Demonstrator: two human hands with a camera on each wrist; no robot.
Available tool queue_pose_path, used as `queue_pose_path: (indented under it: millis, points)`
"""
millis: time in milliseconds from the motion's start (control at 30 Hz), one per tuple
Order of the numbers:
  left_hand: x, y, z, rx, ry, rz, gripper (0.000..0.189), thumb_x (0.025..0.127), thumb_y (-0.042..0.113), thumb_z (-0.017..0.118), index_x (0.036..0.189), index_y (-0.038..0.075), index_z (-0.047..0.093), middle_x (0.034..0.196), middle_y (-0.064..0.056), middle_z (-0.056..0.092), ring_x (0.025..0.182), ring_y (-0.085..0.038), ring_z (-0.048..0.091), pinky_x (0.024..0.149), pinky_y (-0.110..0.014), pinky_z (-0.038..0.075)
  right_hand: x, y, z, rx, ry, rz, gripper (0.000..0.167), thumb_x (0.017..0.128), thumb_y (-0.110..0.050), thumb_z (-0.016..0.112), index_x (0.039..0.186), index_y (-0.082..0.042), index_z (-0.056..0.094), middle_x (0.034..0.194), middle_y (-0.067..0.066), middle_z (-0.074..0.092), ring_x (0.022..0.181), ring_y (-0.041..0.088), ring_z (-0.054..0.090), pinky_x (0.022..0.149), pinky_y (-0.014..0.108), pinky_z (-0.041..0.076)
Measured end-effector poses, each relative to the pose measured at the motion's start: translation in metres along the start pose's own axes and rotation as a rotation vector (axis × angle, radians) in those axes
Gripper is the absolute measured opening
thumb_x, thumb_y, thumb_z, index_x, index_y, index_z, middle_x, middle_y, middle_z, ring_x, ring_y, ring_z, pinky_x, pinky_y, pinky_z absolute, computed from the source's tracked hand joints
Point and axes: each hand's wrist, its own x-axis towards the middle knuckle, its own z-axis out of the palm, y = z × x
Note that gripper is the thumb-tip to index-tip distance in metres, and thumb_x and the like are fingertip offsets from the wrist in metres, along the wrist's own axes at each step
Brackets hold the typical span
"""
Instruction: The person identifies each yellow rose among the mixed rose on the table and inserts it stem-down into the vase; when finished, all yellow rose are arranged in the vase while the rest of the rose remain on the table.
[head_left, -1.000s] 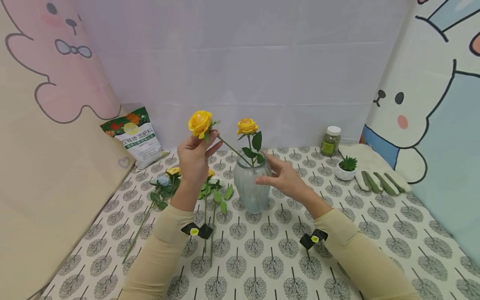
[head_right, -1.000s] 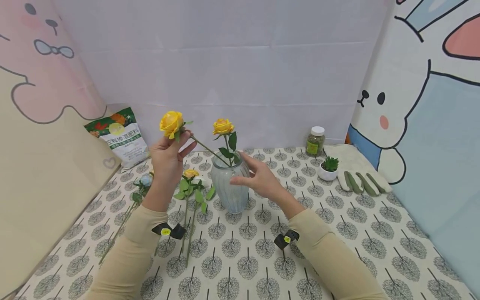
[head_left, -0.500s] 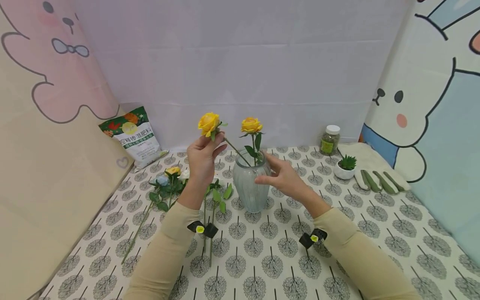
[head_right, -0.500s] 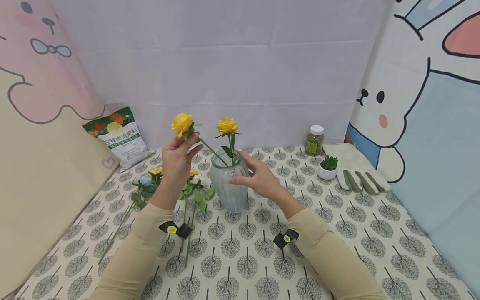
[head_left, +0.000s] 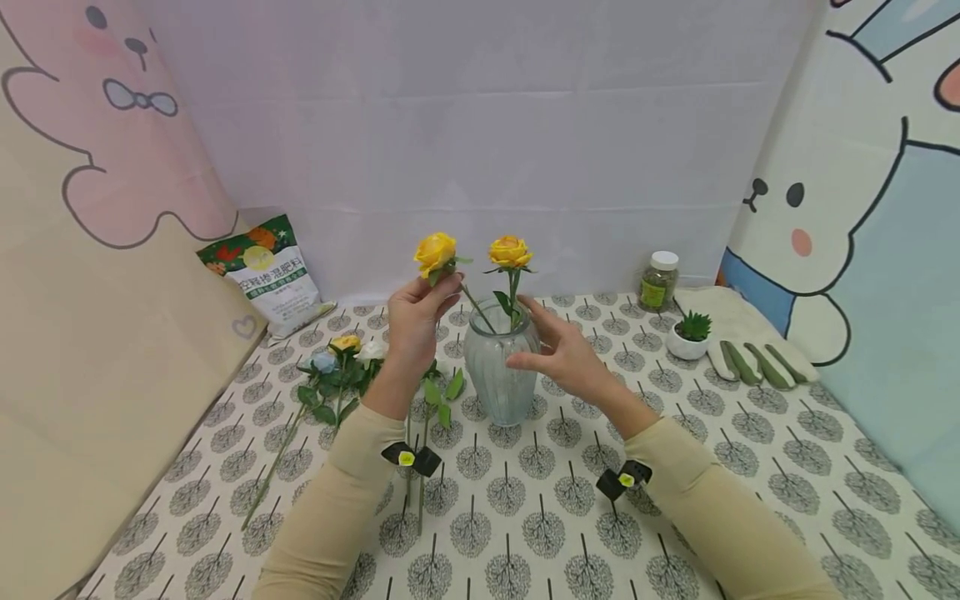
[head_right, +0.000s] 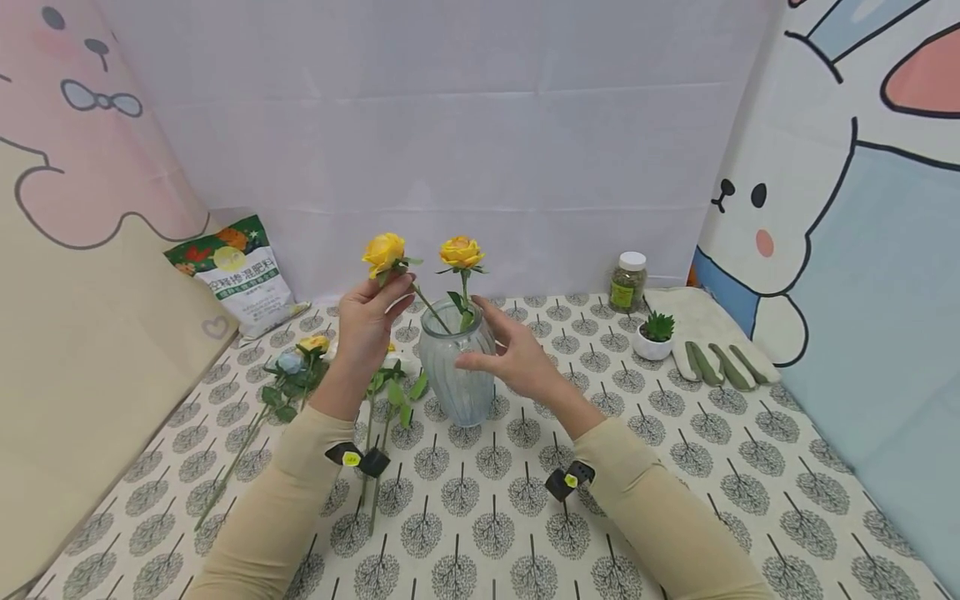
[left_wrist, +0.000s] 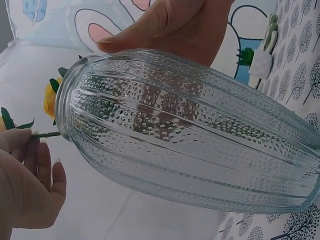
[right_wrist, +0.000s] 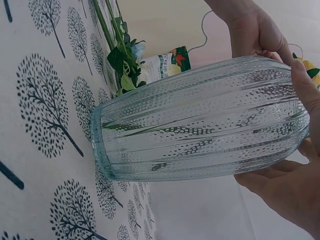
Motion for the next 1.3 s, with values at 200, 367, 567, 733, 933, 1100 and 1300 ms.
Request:
queue_pose_path:
  millis: [200,367,567,733,933,1100,1300]
  points:
    - [0.0,-0.007,0.003,0.07,-0.007,-0.039,0.021,0.09,-0.003,0.072,0.096,0.016,0.079,0.093,0.001,0.075,0.092,-0.015,0.068,0.091,-0.032,0.056,0.0,-0.001,0.004,0.021,0.037,-0.011,0.093,0.084,-0.007,0.081,0.159,-0.018,0.027,0.157,0.018,0.036,0.136,0.036,0.046,0.106,0.045,0.045]
    - [-0.001,-0.012,0.003,0.12,-0.036,-0.09,0.021,0.091,0.001,0.073,0.111,0.004,0.075,0.095,0.003,0.075,0.091,-0.013,0.068,0.102,-0.046,0.049,-0.001,0.001,0.004,-0.017,0.048,-0.054,0.087,0.085,-0.011,0.082,0.155,-0.022,0.031,0.157,0.017,0.035,0.134,0.04,0.047,0.105,0.048,0.045]
    - [-0.001,-0.016,0.002,0.168,-0.074,-0.111,0.034,0.093,0.007,0.073,0.124,-0.004,0.067,0.104,0.002,0.075,0.098,-0.015,0.067,0.102,-0.043,0.049,-0.001,0.001,0.002,-0.036,0.029,-0.081,0.086,0.084,-0.015,0.083,0.153,-0.022,0.032,0.154,0.019,0.038,0.132,0.04,0.049,0.103,0.05,0.048]
    - [0.0,-0.018,0.003,0.197,-0.097,-0.143,0.029,0.095,0.01,0.071,0.121,-0.003,0.069,0.103,0.003,0.074,0.106,-0.017,0.065,0.096,-0.035,0.051,-0.001,0.002,0.001,-0.052,0.028,-0.065,0.085,0.085,-0.016,0.083,0.153,-0.026,0.032,0.154,0.019,0.037,0.132,0.04,0.048,0.104,0.052,0.046]
    - [-0.002,-0.022,0.002,0.227,-0.104,-0.194,0.016,0.095,0.01,0.07,0.109,0.004,0.076,0.097,0.007,0.075,0.107,-0.015,0.063,0.094,-0.032,0.047,-0.001,0.003,0.001,-0.055,0.027,-0.057,0.086,0.085,-0.015,0.083,0.153,-0.026,0.032,0.155,0.019,0.036,0.133,0.04,0.048,0.104,0.052,0.046]
    - [-0.003,-0.022,0.003,0.235,-0.103,-0.193,0.015,0.095,0.01,0.07,0.107,0.004,0.077,0.1,0.004,0.073,0.108,-0.017,0.061,0.097,-0.035,0.046,-0.001,0.004,0.001,-0.052,0.026,-0.067,0.087,0.085,-0.015,0.083,0.154,-0.023,0.031,0.155,0.018,0.037,0.132,0.04,0.048,0.104,0.051,0.047]
    - [-0.004,-0.021,-0.001,0.249,-0.101,-0.194,0.021,0.096,0.013,0.07,0.112,0.0,0.074,0.11,-0.003,0.072,0.109,-0.017,0.063,0.102,-0.036,0.048,0.0,0.003,0.001,-0.05,0.033,-0.063,0.087,0.085,-0.013,0.083,0.154,-0.025,0.032,0.155,0.018,0.037,0.132,0.04,0.048,0.104,0.051,0.046]
